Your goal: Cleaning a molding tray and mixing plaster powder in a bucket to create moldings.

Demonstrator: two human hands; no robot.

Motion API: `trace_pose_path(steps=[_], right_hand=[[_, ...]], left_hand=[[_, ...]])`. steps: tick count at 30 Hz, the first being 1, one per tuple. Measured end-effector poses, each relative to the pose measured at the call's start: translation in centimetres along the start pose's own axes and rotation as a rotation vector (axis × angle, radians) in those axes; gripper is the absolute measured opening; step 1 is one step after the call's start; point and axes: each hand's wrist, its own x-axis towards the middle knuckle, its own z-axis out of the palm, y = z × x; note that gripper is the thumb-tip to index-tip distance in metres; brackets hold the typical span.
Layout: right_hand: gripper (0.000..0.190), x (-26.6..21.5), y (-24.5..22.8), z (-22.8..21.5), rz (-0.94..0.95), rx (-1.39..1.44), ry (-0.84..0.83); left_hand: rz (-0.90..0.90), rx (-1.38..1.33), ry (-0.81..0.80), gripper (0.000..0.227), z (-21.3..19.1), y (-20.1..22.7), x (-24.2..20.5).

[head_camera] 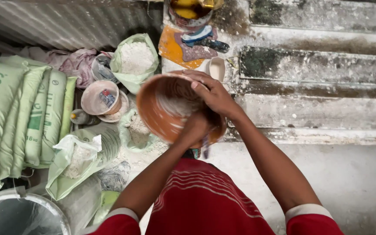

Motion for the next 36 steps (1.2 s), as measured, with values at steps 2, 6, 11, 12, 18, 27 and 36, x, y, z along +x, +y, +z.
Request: trace_pose_path(steps=[2, 6, 11, 12, 18, 27, 36], right_hand=[[0.050, 0.9, -0.5, -0.3, -0.025, 0.040, -0.069], [0.054, 1.7, -1.8, 0.6, 0.137, 0.064, -0.066], [0.054, 3.0, -1.5, 0.9, 0.014, 0.006, -0.139], [0.055, 3.4, -1.5, 0.7, -0.028, 0.014, -0.172], [0.048, 5.5, -1.0, 0.7, 0.036, 0.157, -0.182], [0.047, 6.7, 0.0, 0.3, 0.111, 0.124, -0.221], [0.048, 6.6, -2.5, 2.4, 0.078, -0.033, -0.317]], left_hand=[[0.011, 0.083, -0.064, 0.021, 0.2, -1.7, 0.4], [0.040, -0.128, 0.055, 0.021, -2.0, 3.9, 1.3], [0.124, 0.113, 0.036, 0.023, 1.0, -1.8, 0.4], [0.189, 0.553, -0.133, 0.023, 2.0, -4.5, 0.2], [0.110, 0.424, -0.209, 0.025, -0.9, -6.3, 3.3], [0.038, 0.194, -0.157, 0.032, -3.5, -1.1, 7.9], [0.028, 0.268, -0.289, 0.036, -6.3, 1.0, 6.5]])
